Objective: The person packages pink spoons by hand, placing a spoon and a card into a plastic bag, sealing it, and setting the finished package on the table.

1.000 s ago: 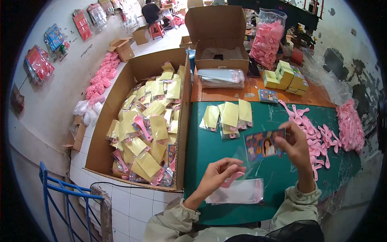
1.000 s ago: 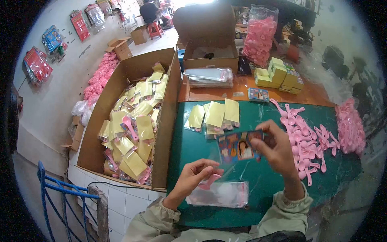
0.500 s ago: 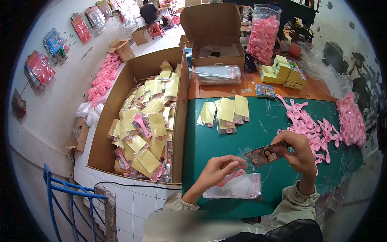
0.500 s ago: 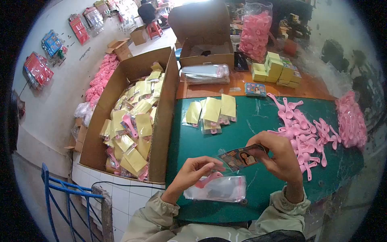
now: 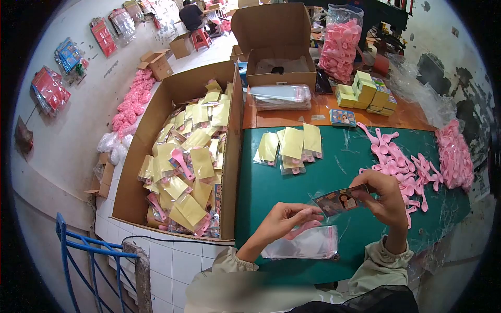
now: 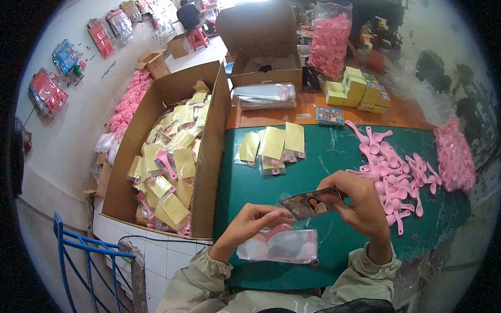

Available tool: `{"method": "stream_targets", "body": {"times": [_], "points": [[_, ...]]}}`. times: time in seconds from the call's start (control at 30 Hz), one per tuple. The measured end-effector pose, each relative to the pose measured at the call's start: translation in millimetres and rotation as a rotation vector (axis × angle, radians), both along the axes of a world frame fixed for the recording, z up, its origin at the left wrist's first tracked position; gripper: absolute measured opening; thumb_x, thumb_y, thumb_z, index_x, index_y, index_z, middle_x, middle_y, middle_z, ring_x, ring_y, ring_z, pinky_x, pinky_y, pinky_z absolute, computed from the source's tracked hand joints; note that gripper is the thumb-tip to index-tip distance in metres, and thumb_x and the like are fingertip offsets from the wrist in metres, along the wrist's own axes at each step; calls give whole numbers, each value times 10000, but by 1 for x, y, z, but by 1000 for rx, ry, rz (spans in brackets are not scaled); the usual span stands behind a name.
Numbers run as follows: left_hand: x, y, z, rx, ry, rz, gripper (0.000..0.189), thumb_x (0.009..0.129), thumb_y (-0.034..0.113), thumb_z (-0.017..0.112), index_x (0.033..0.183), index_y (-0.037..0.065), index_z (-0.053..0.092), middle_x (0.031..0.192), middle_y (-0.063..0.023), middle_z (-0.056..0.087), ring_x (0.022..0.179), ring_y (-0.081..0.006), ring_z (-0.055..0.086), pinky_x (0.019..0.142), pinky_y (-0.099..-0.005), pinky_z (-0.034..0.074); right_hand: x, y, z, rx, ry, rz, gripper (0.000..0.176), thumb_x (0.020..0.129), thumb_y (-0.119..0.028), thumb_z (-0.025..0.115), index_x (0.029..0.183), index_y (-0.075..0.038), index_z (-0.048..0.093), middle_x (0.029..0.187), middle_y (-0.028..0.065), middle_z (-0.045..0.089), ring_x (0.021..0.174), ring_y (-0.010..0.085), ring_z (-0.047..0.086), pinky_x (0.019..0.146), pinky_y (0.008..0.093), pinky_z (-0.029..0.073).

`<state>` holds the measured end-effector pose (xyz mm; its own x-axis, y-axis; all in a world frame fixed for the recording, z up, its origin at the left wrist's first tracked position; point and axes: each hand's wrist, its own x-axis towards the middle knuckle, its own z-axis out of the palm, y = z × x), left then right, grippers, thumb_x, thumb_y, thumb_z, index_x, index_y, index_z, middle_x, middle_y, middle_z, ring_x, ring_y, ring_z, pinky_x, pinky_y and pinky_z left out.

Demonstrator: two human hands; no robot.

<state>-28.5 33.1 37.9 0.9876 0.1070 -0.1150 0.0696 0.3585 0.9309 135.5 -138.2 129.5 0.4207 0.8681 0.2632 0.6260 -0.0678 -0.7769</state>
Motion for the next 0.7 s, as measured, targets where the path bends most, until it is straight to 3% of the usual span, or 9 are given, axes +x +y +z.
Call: {"method": "stream_targets", "body": {"times": [0.13,0.23,0.37,0.47,0.5,0.6,0.63,0.7], "points": [[0,0,-5,76,-8,-7,294,933,184,516,1085,-46,617,976,-105,657,894,-147,636,739,-219,500,1,2,2,-61,-96,53,155,727,36,640,871,-10,605,776,98,595,654,193,589,565,289,462],[0,-2,-4,229,112,-58,258,919,167,536,1055,-27,639,920,-100,669,861,-136,642,719,-235,501,-1,4,1,-154,-126,112,155,722,-1,653,861,-10,585,781,113,584,679,237,597,583,311,466],[0,-8,-2,406,6,-35,290,896,179,570,1129,7,592,851,-112,681,824,-148,653,680,-258,500,-7,16,-13,-306,-105,273,187,728,-82,667,847,-9,543,767,126,550,738,298,593,625,350,465],[-2,-14,-2,447,-72,36,450,874,223,602,1263,43,466,888,-125,683,851,-203,663,697,-275,498,-18,23,-27,-263,-256,264,245,681,-46,708,875,-5,564,746,98,555,651,225,592,575,301,472],[-3,-13,5,508,-23,37,517,863,243,617,1301,59,412,920,-128,681,879,-225,661,716,-281,498,-21,23,-34,-169,-223,233,215,684,-56,711,845,-6,578,725,100,554,662,231,585,594,307,469],[-11,-9,5,610,-1,-44,658,832,290,652,1360,100,308,985,-142,670,946,-276,641,771,-294,495,-16,21,-32,-240,82,493,177,730,-82,676,739,6,523,769,106,568,674,242,587,557,339,467],[-15,-6,4,634,-14,-81,694,822,304,662,1371,113,283,1001,-148,665,966,-291,633,789,-298,493,-15,19,-32,-225,118,470,158,726,-61,677,731,4,533,754,87,572,666,205,584,543,318,463],[-32,1,5,432,-84,-183,736,778,313,708,1362,103,313,1060,-158,640,994,-241,618,828,-322,483,-13,9,-36,-201,195,425,127,717,-17,678,715,-2,553,725,50,579,649,133,580,515,276,455]]}}
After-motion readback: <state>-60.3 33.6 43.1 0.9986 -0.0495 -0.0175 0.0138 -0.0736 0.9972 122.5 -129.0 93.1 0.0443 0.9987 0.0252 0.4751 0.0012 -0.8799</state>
